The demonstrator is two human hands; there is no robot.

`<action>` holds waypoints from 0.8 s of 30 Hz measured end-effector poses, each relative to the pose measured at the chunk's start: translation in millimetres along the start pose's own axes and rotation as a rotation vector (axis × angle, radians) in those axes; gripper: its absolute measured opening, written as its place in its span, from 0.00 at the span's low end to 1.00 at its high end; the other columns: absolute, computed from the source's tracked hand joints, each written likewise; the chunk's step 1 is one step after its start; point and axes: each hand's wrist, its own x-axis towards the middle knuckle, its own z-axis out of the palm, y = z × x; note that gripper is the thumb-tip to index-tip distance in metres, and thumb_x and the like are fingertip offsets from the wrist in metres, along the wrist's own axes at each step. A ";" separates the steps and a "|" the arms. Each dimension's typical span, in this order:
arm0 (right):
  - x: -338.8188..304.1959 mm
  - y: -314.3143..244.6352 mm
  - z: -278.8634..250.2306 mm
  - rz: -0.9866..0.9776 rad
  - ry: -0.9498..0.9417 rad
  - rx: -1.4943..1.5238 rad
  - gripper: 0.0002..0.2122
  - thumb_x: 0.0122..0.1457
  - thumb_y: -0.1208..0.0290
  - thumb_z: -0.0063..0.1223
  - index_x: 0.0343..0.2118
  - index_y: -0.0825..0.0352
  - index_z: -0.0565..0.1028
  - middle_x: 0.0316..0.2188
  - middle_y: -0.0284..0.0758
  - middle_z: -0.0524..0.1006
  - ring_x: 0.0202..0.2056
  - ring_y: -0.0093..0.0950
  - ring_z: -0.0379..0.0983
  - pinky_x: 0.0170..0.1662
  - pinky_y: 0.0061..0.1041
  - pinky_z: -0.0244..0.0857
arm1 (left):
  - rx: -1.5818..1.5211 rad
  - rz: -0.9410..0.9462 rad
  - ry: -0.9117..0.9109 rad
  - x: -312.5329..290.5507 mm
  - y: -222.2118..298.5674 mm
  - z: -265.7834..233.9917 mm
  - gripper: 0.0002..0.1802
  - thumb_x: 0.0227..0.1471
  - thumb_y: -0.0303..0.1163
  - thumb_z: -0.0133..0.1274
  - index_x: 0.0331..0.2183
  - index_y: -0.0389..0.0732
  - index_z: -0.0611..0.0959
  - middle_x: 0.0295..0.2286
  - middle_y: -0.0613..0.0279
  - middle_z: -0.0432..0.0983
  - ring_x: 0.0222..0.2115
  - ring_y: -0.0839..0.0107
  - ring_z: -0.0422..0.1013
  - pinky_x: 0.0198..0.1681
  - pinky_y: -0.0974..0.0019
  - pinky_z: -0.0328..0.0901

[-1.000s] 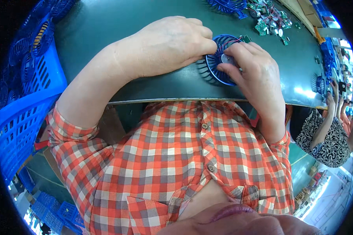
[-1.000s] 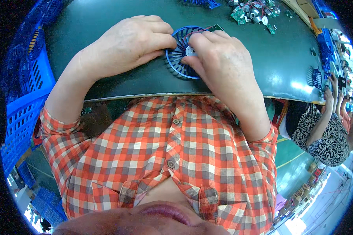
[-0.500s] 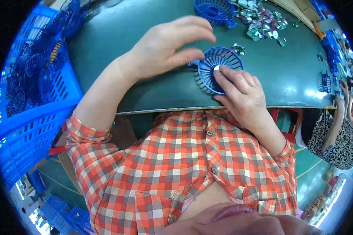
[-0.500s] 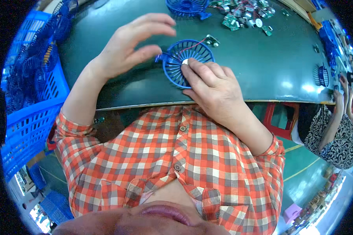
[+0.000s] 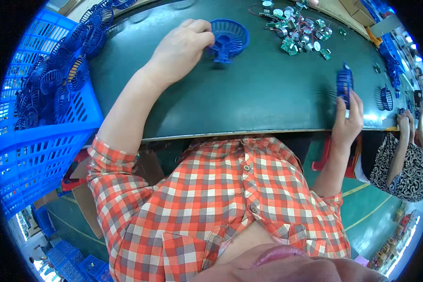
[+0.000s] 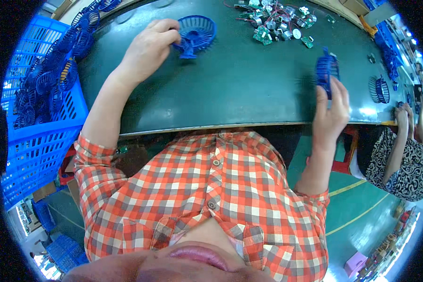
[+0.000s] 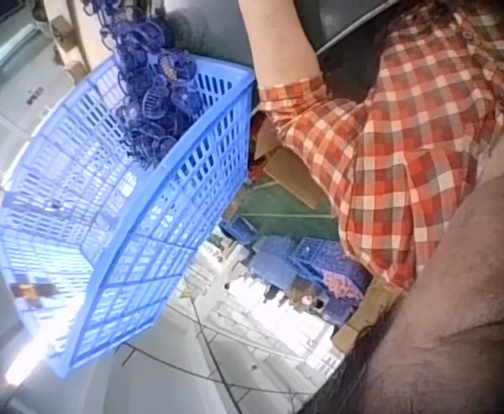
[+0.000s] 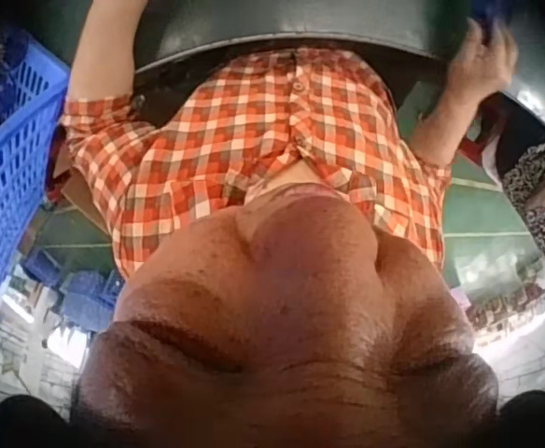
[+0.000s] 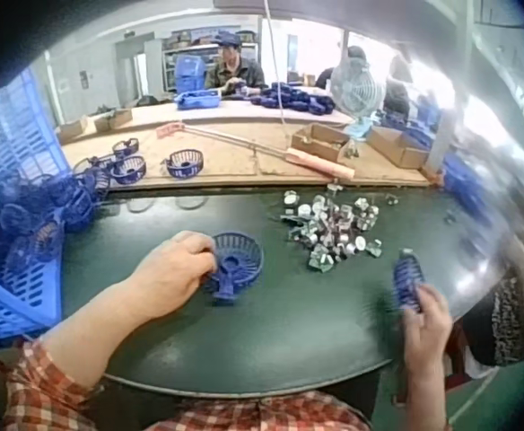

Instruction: Assembling small blue portable fans by inserting components into the plastic casing.

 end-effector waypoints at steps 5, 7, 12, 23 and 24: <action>15.1 24.3 -5.2 -0.010 0.006 -0.460 0.16 0.59 0.72 0.57 0.51 0.68 0.76 0.49 0.45 0.76 0.52 0.41 0.72 0.55 0.36 0.64 | 0.094 0.072 0.235 -5.8 -2.6 -9.2 0.10 0.48 0.22 0.54 0.35 0.42 0.83 0.49 0.57 0.74 0.52 0.55 0.68 0.53 0.59 0.67; 24.7 2.3 1.5 -0.087 0.020 -0.312 0.17 0.59 0.72 0.57 0.52 0.66 0.76 0.50 0.44 0.75 0.53 0.43 0.70 0.57 0.38 0.62 | -0.044 0.057 0.239 -7.1 4.0 -7.8 0.08 0.49 0.25 0.55 0.36 0.42 0.82 0.48 0.57 0.74 0.52 0.56 0.68 0.54 0.57 0.66; 72.3 -64.5 41.6 -0.338 -0.128 -0.141 0.15 0.58 0.72 0.58 0.49 0.64 0.77 0.48 0.40 0.76 0.51 0.40 0.71 0.55 0.37 0.64 | -0.013 0.033 0.066 -14.4 28.5 4.1 0.16 0.50 0.36 0.61 0.40 0.40 0.80 0.47 0.59 0.74 0.54 0.60 0.67 0.58 0.44 0.59; 146.2 -76.1 81.0 -0.450 -0.158 0.190 0.05 0.57 0.73 0.59 0.35 0.67 0.80 0.35 0.34 0.81 0.39 0.31 0.77 0.45 0.27 0.69 | 0.004 -0.080 0.125 -25.0 37.6 6.6 0.16 0.49 0.32 0.60 0.41 0.39 0.80 0.57 0.45 0.64 0.63 0.49 0.56 0.61 0.44 0.59; 143.9 -82.0 71.9 -0.356 -0.126 0.288 0.05 0.58 0.74 0.59 0.35 0.67 0.80 0.35 0.34 0.81 0.39 0.28 0.77 0.45 0.25 0.69 | -0.036 -0.112 0.152 -26.3 39.4 6.9 0.16 0.49 0.31 0.59 0.41 0.37 0.81 0.56 0.42 0.64 0.63 0.48 0.57 0.59 0.42 0.62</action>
